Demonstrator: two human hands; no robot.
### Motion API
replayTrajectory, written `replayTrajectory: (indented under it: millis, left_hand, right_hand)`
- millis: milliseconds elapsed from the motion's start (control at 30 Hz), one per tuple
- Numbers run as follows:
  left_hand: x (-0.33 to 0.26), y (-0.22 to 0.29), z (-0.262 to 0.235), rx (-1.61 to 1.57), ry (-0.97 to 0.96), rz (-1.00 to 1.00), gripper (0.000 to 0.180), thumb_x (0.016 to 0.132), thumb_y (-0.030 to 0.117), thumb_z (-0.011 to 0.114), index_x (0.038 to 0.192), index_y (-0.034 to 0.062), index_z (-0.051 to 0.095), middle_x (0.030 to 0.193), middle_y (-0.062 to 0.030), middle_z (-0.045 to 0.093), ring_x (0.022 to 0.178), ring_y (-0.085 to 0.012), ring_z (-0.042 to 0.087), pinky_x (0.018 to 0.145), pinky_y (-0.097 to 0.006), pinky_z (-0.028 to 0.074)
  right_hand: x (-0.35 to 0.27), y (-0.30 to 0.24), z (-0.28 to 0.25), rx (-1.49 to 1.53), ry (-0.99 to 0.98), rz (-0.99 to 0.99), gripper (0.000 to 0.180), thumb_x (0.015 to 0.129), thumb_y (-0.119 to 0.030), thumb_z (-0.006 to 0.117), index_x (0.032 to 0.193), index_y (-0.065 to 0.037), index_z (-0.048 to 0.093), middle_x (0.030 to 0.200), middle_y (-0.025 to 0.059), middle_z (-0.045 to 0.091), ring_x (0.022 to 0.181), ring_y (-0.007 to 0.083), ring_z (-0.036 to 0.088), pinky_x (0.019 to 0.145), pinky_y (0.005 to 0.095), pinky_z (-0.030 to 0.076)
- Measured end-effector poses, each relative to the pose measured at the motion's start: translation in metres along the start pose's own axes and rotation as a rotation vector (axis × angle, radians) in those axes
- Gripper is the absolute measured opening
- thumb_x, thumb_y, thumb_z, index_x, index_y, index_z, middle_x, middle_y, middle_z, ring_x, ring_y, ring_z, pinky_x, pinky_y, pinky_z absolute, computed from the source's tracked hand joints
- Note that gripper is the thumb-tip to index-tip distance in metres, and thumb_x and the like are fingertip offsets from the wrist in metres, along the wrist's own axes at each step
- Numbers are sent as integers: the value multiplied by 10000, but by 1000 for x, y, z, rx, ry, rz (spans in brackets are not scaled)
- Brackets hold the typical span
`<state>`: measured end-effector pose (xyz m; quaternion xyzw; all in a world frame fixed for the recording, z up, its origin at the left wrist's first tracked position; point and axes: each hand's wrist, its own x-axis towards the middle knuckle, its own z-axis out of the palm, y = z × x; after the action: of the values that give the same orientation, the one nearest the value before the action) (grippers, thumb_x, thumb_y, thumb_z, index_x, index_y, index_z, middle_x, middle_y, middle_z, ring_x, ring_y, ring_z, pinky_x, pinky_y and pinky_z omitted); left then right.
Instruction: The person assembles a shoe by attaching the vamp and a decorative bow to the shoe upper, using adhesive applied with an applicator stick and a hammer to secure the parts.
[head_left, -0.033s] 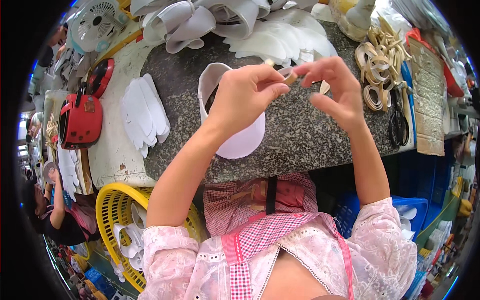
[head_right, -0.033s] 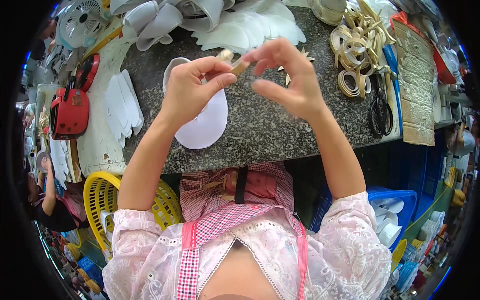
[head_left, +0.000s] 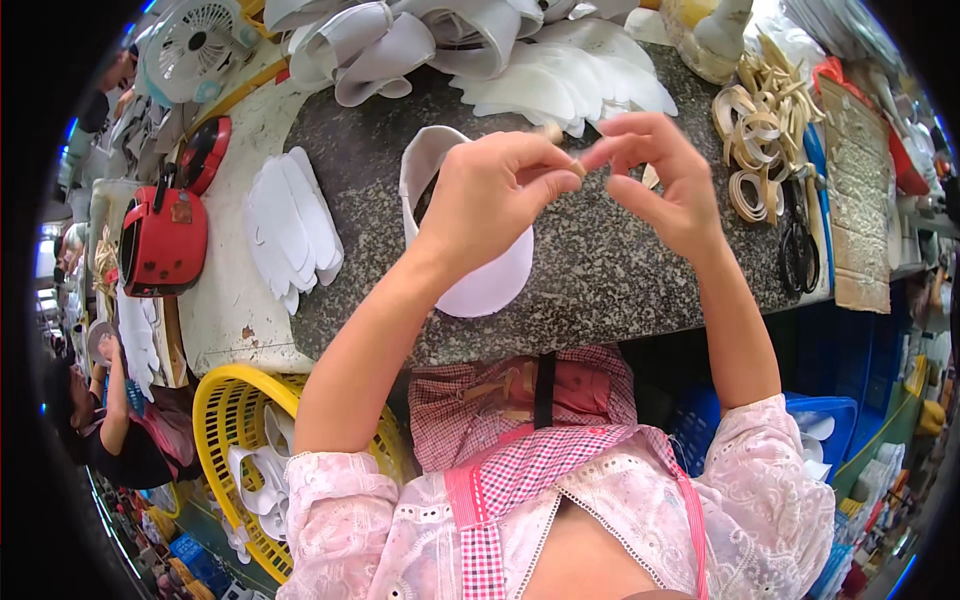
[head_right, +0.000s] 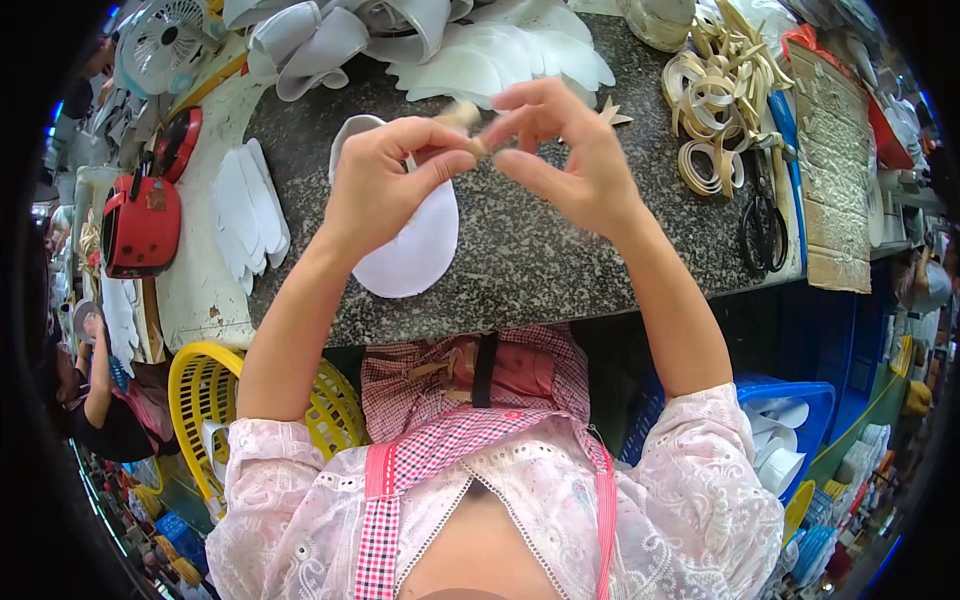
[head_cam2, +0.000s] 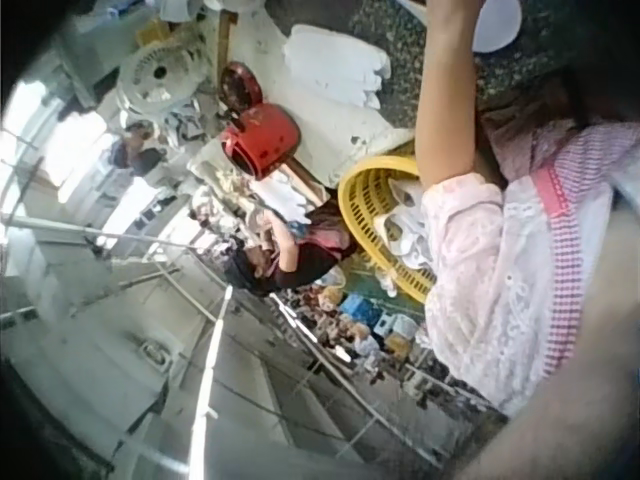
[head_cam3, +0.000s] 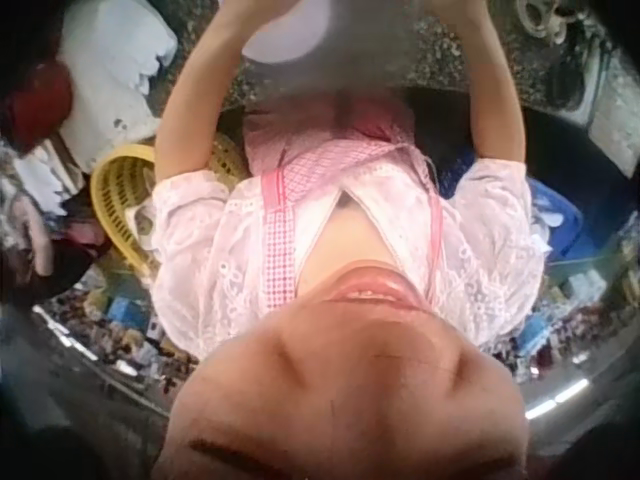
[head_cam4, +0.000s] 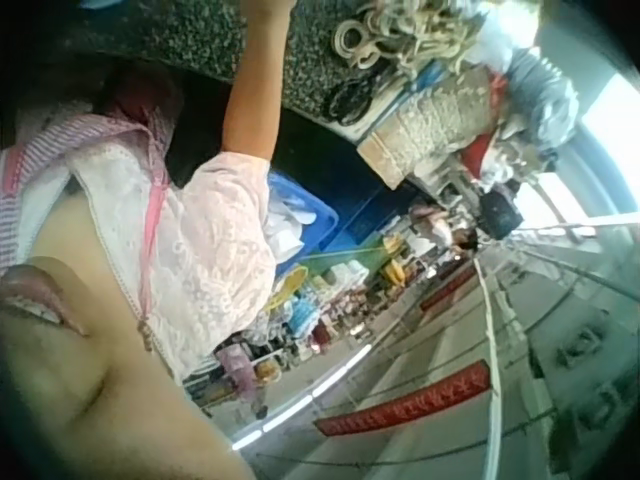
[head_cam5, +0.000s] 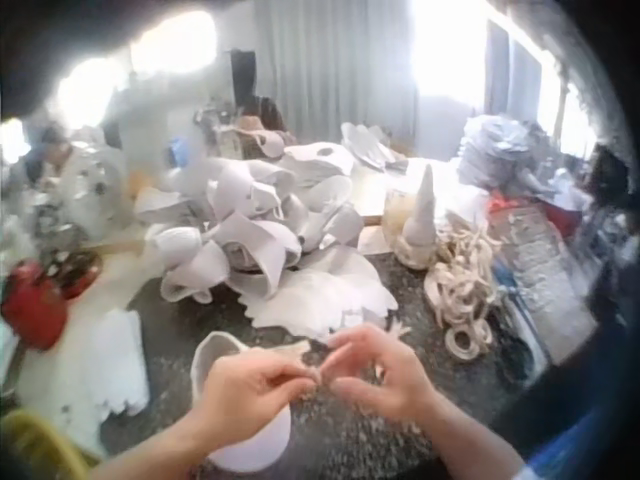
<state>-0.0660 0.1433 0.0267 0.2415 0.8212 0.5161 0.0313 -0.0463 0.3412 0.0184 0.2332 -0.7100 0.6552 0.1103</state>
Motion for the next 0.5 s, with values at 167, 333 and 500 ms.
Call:
replayTrajectory:
  millis: [167,333,500]
  left_hand:
    - [-12,-7,-9,187,95,304,147,722,76,706,857,32,671,706,-48,585,626,-132,545,582,-254,433]
    - [-23,-5,-19,286,59,302,128,750,90,680,862,28,671,736,-65,584,687,-177,552,608,-277,440]
    - [-28,-8,-24,331,62,295,126,769,95,644,868,22,670,738,-67,592,679,-181,554,605,-284,441]
  right_hand:
    - [5,4,12,-427,-181,-51,128,793,-121,643,886,-54,587,850,22,605,647,93,459,621,238,393]
    - [-1,8,15,-78,-243,319,121,792,-91,651,831,-35,551,724,0,562,591,77,460,533,210,382]
    - [-3,1,18,-311,-126,77,108,773,-46,650,839,-19,569,671,15,541,568,97,483,528,225,408]
